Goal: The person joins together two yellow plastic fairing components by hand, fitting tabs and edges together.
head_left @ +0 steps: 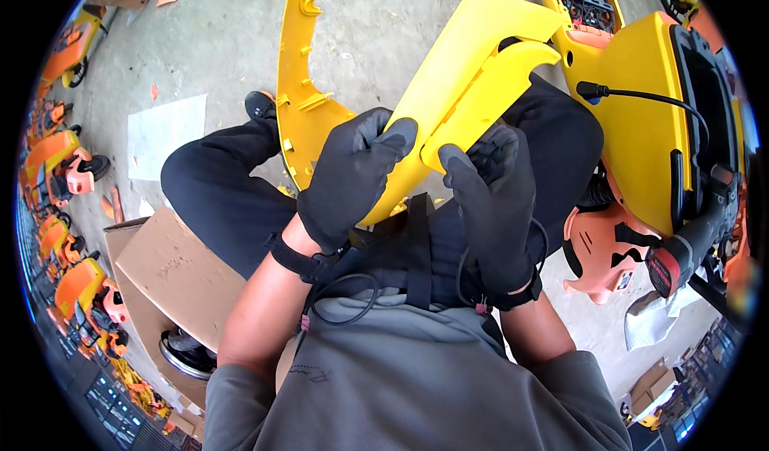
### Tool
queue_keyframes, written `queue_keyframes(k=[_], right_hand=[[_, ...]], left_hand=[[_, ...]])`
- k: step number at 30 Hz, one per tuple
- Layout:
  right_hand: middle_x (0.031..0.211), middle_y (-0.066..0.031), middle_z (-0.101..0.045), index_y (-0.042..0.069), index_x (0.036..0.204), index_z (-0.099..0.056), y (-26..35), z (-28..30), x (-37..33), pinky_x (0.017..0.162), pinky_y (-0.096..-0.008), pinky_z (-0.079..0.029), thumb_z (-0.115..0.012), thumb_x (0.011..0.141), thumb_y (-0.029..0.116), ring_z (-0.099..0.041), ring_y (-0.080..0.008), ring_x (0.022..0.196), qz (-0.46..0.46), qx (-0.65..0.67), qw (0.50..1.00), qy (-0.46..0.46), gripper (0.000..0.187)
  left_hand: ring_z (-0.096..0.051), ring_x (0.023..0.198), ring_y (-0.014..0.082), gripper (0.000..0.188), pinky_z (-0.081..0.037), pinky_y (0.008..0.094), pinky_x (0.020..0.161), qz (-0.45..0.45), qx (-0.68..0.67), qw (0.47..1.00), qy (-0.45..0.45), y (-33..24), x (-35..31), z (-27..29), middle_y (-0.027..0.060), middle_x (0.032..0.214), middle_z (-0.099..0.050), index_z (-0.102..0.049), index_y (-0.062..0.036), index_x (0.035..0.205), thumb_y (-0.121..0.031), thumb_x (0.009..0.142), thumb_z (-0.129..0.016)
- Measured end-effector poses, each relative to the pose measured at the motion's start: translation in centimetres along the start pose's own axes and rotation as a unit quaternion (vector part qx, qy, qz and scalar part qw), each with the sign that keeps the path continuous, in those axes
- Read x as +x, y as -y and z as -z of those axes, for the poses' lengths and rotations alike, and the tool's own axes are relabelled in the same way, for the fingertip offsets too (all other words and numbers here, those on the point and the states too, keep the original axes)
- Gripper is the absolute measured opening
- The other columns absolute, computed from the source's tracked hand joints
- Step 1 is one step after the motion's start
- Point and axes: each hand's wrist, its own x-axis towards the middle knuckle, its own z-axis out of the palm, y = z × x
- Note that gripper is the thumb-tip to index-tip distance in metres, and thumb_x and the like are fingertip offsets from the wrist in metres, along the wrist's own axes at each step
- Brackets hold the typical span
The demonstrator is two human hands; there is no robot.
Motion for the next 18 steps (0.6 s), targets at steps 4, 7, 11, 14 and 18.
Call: queue_keyframes(k=[4,7,11,14,18], right_hand=[[0.1,-0.0094,-0.068,-0.003,0.116,-0.055,-0.27,0.36,0.09,0.068,-0.0203,-0.051,-0.069,0.09,0.002,-0.064,-0.008,0.077,0.013,-0.044,0.999,0.004,0.03],[0.098,-0.0092,-0.068,-0.003,0.114,-0.055,-0.48,0.33,0.1,0.067,-0.0206,-0.052,-0.069,0.09,0.001,-0.064,-0.008,0.076,0.009,-0.035,0.999,0.001,0.028],[0.096,-0.0094,-0.068,-0.003,0.113,-0.055,-0.52,0.13,0.05,0.067,-0.0215,-0.053,-0.069,0.09,0.001,-0.064,-0.0082,0.075,-0.02,-0.003,1.0,0.0,0.026],[0.093,-0.0114,-0.07,-0.005,0.108,-0.056,-0.58,0.07,0.13,0.066,-0.0228,-0.053,-0.072,0.088,0.003,-0.064,-0.0085,0.072,-0.001,0.032,0.999,-0.015,0.027],[0.094,-0.0108,-0.069,-0.004,0.109,-0.056,-0.72,0.09,0.13,0.067,-0.0227,-0.053,-0.07,0.089,0.001,-0.065,-0.0086,0.074,0.01,0.008,1.0,-0.008,0.025]], left_hand=[[-0.051,0.068,0.0046,0.029,-0.043,0.0236,0.062,0.018,-0.013,1.0,-0.002,-0.35,-0.02,-0.18,0.0,0.078,-0.063,-0.067,0.0029,0.101,-0.026,0.098,-0.061],[-0.051,0.069,0.0043,0.03,-0.044,0.023,0.062,0.028,-0.025,0.999,-0.004,-0.4,-0.09,-0.2,0.0,0.079,-0.063,-0.067,0.0029,0.102,-0.026,0.098,-0.061],[-0.051,0.068,0.0039,0.03,-0.044,0.0226,0.061,0.029,-0.055,0.998,-0.004,-0.36,-0.18,-0.26,-0.0005,0.079,-0.063,-0.068,0.0031,0.102,-0.026,0.098,-0.062],[-0.051,0.068,0.0037,0.03,-0.043,0.0227,0.061,0.019,-0.03,0.999,0.004,-0.4,-0.02,-0.23,-0.0011,0.078,-0.063,-0.068,0.0032,0.1,-0.026,0.098,-0.062],[-0.051,0.066,0.0038,0.031,-0.043,0.0229,0.059,0.01,-0.015,1.0,0.002,-0.22,-0.04,-0.16,-0.001,0.075,-0.062,-0.068,0.003,0.098,-0.028,0.099,-0.061]])
